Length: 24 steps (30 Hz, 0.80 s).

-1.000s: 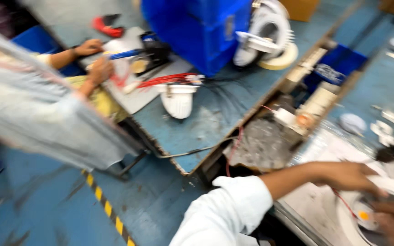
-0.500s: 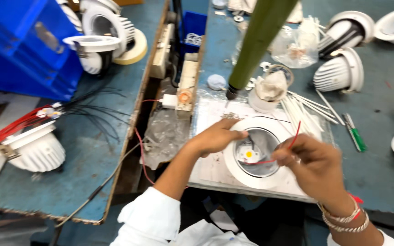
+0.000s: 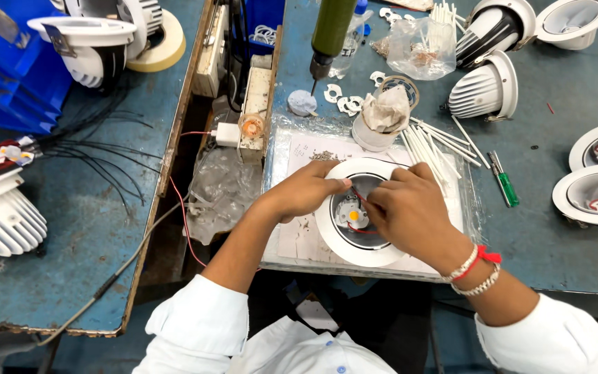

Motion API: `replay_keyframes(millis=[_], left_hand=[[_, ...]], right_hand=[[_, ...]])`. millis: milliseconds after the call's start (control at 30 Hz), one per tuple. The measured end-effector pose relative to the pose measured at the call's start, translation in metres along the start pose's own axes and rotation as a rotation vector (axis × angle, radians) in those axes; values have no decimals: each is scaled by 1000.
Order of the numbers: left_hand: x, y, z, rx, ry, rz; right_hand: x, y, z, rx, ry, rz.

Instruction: The person assembles LED light fixtures by inserting LED chips and wiring into metal housings and securing them using a powered screwdriver.

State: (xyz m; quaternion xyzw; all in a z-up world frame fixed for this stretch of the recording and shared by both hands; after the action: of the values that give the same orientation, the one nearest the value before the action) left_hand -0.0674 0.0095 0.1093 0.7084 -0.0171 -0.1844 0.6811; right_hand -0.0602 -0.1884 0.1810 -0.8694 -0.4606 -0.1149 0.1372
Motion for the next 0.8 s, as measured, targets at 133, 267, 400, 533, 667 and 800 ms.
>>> replay_keyframes(millis=[133,267,400,533,667,800], left_hand=[[0,1,1,29,23,-15],[2,0,0,45,41,-21],[1,-1,0,106,76,-38],[-1,0,0,97,94,-7],[-3,1,-2,187,123,-40],[-6,7,-1,188,113,-25]], right_hand=[[8,3,5,-74,-78,-47],[12,2,8,-79,-98,-60],[18,2,17,-207,-203,-98],[21,-2,30,-284,-240,-236],[20,2,31,-294,-243,-222],[21,4,28,-274,-276,-260]])
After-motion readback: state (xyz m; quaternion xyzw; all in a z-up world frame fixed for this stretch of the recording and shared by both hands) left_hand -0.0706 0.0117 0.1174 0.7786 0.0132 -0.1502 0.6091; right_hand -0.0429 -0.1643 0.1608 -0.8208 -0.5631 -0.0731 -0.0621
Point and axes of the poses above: each hand's wrist, its own x-axis towards the middle knuckle, its own z-axis out of the palm, y = z × x, the point moved 1 cm from there along x, towards the middle knuckle, and after that the axes turned 3 degrees about x, right-handed, at the moved point
